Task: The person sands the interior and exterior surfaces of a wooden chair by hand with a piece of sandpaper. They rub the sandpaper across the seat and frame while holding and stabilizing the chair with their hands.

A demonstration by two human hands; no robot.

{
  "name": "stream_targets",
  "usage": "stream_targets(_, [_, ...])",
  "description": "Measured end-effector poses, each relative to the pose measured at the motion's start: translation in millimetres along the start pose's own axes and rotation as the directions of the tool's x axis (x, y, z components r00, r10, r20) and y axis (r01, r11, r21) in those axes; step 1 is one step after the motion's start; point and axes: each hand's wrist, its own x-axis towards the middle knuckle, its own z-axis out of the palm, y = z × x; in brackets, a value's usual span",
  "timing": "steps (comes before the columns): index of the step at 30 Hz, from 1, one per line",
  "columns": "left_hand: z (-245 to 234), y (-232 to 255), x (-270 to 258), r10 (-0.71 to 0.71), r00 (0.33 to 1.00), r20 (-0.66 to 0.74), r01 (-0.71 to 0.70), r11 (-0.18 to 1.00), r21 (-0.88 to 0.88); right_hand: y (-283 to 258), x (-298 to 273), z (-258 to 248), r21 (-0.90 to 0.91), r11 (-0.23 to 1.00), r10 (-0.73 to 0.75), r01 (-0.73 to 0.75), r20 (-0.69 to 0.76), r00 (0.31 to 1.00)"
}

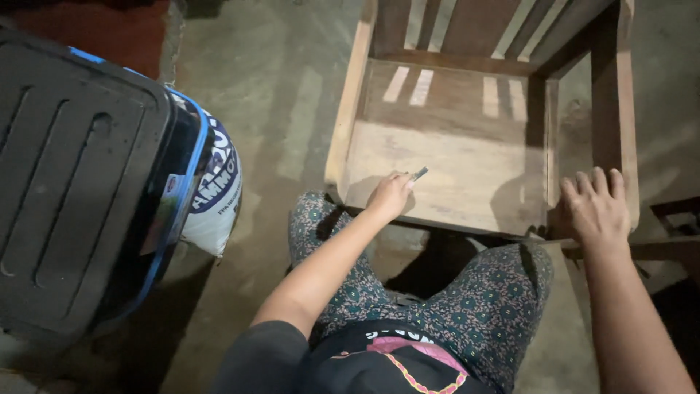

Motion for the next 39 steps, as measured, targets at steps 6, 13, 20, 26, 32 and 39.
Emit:
stream_targets(6, [11,-6,0,-0.104,0.99,-0.097,0.085,0.98,-0.182,-88,55,-99,0.847,0.092,0.286,-0.524,0.481,0.829])
stream_targets(13, [20,-7,-1,-0.239,0.966,-0.101,0.161,0.857,-0.489,-227,69,-121,0.099,-0.945,-0.169,-0.312,0.671,0.722])
stream_targets(20, [65,-29,11,-0.232,0.972,-0.029,0.196,0.876,-0.441,-247,64,-86,-0.224,-0.967,-0.253,-0.123,0.778,0.575])
stream_targets(26, [7,34,-9,0.064,0.996,-0.055,-0.066,0.997,-0.042,-237,79,-78,-0.161,-0.888,-0.377,-0.431,0.793,0.479])
stream_targets(32, [-121,27,-1,0.551,0.777,-0.304,-0.413,0.811,0.414,-257,108,-58,0.636,-0.708,0.258,-0.307,0.637,0.726])
stream_targets(39, [-167,-32,35,0.733,0.669,-0.122,-0.597,0.628,0.5,-356,122,-89,0.932,0.344,-0.063,0.117,-0.101,0.993])
